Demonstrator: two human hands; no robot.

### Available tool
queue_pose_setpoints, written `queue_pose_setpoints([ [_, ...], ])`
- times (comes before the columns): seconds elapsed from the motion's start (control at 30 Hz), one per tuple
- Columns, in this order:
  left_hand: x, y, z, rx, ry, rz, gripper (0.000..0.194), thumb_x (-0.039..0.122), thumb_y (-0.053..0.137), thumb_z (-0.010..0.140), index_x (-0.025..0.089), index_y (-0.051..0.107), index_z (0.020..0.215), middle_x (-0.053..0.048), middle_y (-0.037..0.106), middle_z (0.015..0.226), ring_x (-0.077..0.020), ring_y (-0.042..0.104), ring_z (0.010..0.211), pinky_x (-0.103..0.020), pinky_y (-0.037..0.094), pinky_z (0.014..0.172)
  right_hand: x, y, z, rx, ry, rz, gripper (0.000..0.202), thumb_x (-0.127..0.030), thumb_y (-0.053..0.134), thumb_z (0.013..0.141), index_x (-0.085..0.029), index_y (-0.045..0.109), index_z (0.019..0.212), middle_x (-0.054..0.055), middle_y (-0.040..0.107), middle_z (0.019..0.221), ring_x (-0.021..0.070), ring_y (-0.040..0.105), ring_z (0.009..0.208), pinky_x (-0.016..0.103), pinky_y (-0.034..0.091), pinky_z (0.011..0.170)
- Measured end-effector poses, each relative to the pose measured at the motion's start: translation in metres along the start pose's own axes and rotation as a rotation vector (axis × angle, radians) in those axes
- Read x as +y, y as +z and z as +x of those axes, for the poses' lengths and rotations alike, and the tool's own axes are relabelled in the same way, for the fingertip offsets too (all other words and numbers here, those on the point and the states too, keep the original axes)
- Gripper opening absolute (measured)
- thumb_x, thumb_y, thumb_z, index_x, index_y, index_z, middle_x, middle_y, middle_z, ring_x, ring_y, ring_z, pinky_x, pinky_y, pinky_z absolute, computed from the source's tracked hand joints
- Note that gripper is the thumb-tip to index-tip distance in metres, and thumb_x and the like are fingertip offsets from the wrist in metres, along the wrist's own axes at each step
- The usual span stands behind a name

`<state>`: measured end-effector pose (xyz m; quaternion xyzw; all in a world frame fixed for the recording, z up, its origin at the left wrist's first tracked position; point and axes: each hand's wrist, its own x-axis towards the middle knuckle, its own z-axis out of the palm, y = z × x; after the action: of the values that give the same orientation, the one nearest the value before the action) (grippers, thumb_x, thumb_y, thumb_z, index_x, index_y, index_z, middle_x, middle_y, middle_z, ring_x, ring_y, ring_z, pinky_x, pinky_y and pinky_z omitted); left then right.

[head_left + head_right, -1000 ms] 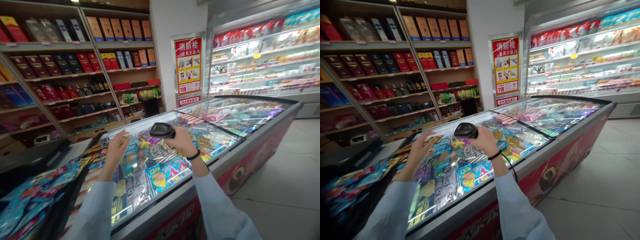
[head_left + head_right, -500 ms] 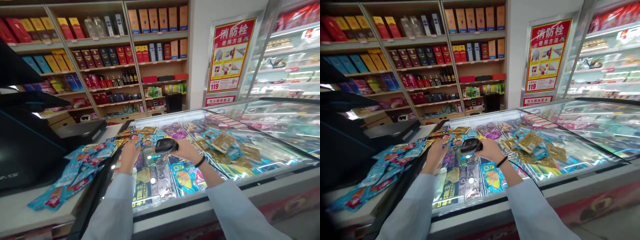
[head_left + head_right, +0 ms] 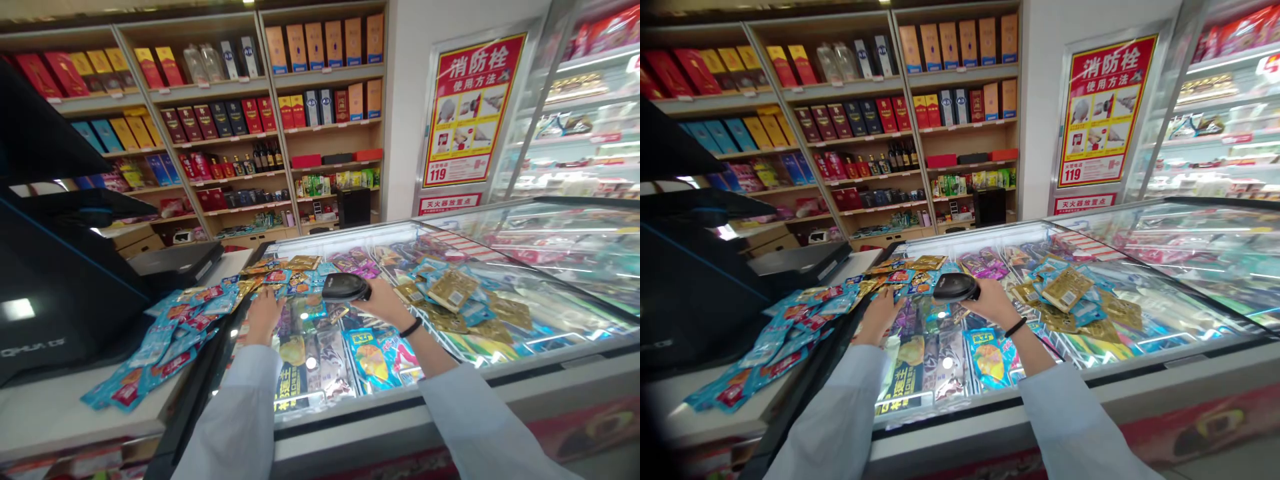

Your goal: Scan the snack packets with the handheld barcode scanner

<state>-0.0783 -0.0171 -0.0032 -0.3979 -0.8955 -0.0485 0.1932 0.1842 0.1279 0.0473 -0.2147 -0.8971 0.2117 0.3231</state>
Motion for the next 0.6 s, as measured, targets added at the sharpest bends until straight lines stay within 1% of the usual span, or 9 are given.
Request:
queue_pose_setpoints([
  [0.1,0.003,0.000,-0.001,-0.026,-0.017,0.017,0.049,0.038,0.039,0.092,0.003,0.052,0.124,-0.025,0.060,0.118,-0.0299,0.061,0.108,-0.037,0.047,0.087,0.002,0.001,-0.001,0.036,-0.009,0.032,0.018,-0.030,0.070,0.067,-0.016,0.070,0.077,0.006,0.072,0.071,0.0227,0.067,0.071,0.026,0.043,0.060],
  [0.23,0.012,-0.008,-0.003,-0.055,-0.047,0.032,0.041,0.029,0.036,0.092,0.002,0.059,0.113,-0.024,0.065,0.106,-0.0294,0.065,0.096,-0.035,0.049,0.078,-0.001,0.002,-0.002,0.047,-0.011,-0.014,0.020,-0.034,0.070,0.067,-0.016,0.071,0.076,0.006,0.071,0.069,0.0235,0.067,0.070,0.026,0.043,0.059],
  [0.33,0.019,-0.014,-0.003,-0.100,-0.042,0.044,0.036,0.019,0.035,0.090,0.002,0.066,0.098,-0.024,0.067,0.095,-0.0303,0.066,0.092,-0.037,0.050,0.076,-0.004,0.002,-0.003,0.042,-0.017,-0.038,0.022,-0.033,0.070,0.067,-0.016,0.071,0.082,0.008,0.073,0.074,0.0250,0.068,0.074,0.027,0.044,0.062],
  [0.4,0.021,-0.018,-0.004,-0.118,-0.030,0.045,0.035,0.013,0.035,0.088,0.003,0.068,0.092,-0.024,0.068,0.092,-0.0309,0.066,0.092,-0.038,0.049,0.077,-0.007,0.002,-0.004,0.032,-0.015,-0.046,0.021,-0.031,0.068,0.068,-0.017,0.071,0.083,0.008,0.073,0.076,0.0253,0.069,0.075,0.027,0.044,0.062],
  [0.47,0.022,-0.024,-0.005,-0.127,-0.042,0.028,0.034,0.014,0.036,0.087,0.004,0.069,0.091,-0.024,0.068,0.092,-0.0316,0.066,0.092,-0.039,0.049,0.077,-0.008,0.001,-0.004,0.024,-0.010,-0.060,0.019,-0.031,0.068,0.068,-0.017,0.071,0.081,0.007,0.073,0.075,0.0253,0.069,0.074,0.027,0.044,0.061],
  [0.53,0.020,-0.031,-0.007,-0.119,-0.082,-0.002,0.035,0.018,0.037,0.088,0.004,0.069,0.091,-0.024,0.068,0.090,-0.0332,0.066,0.090,-0.041,0.049,0.076,-0.008,0.001,-0.004,0.024,-0.002,-0.082,0.019,-0.033,0.068,0.068,-0.017,0.071,0.079,0.007,0.073,0.073,0.0257,0.069,0.074,0.027,0.044,0.060],
  [0.6,0.019,-0.039,-0.008,-0.067,-0.121,-0.076,0.036,0.022,0.037,0.088,0.004,0.068,0.091,-0.025,0.068,0.089,-0.0352,0.066,0.089,-0.045,0.048,0.078,-0.007,0.001,-0.004,0.027,0.014,-0.107,0.020,-0.034,0.069,0.067,-0.017,0.071,0.078,0.008,0.073,0.072,0.0264,0.069,0.074,0.027,0.043,0.060],
])
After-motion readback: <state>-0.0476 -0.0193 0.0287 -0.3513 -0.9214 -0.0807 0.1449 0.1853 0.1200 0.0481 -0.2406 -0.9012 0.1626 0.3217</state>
